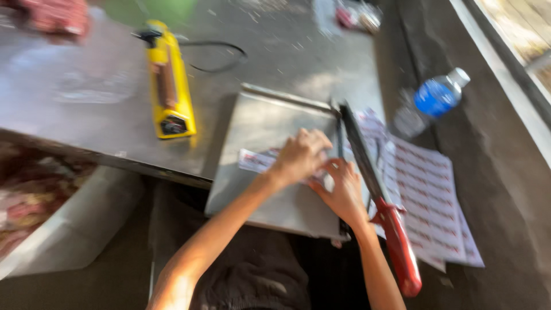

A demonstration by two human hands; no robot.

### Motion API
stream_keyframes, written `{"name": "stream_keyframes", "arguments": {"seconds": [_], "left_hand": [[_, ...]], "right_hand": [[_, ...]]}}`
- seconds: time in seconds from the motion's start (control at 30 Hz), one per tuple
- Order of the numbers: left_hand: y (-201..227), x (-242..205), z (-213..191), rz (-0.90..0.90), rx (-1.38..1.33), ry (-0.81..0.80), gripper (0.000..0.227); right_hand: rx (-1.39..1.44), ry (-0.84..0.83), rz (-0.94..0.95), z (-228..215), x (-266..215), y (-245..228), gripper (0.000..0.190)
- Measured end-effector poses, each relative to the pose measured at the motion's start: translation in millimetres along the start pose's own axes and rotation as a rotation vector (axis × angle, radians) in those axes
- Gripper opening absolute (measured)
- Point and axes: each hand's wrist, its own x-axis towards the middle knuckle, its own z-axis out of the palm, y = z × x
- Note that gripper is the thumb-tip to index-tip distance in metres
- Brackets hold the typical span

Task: The person uses a paper trimmer to cut sheets of printed labels into smaller strips. They align the paper, press down the lever to cut, and then move the cut pieces aside to continue with the next sheet.

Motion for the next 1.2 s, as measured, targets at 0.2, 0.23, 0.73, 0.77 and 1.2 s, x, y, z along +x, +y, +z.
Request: {"name": "stream_keyframes", "arguments": {"seconds": [0.2,0.23,0.73,0.77,1.2], "left_hand": [[-8,-60,-47,-0.018,0.201,-0.372,0.073],[-9,-65,-54,-0.057,0.183,-0.413,0.073],[-25,-69,-55,0.118,0.221,-0.176,0.043],[-26,-69,-55,0.107,0.198,-0.185,0.042],[-20,-67,-62,-0.030,-0.033,-0.152,0.032]], "right_hand": [[0.233,-0.047,0.194,2,-14,12,0.048],[0.259,-0.071,0.206,2,-13,13,0.047],[0.280,-0.130,0.214,6,-19,8,0.037],[0.305,-0.132,0.233,6,-18,9,0.036],[0.349,-0.078,0.366,15,-12,11,0.037]]}}
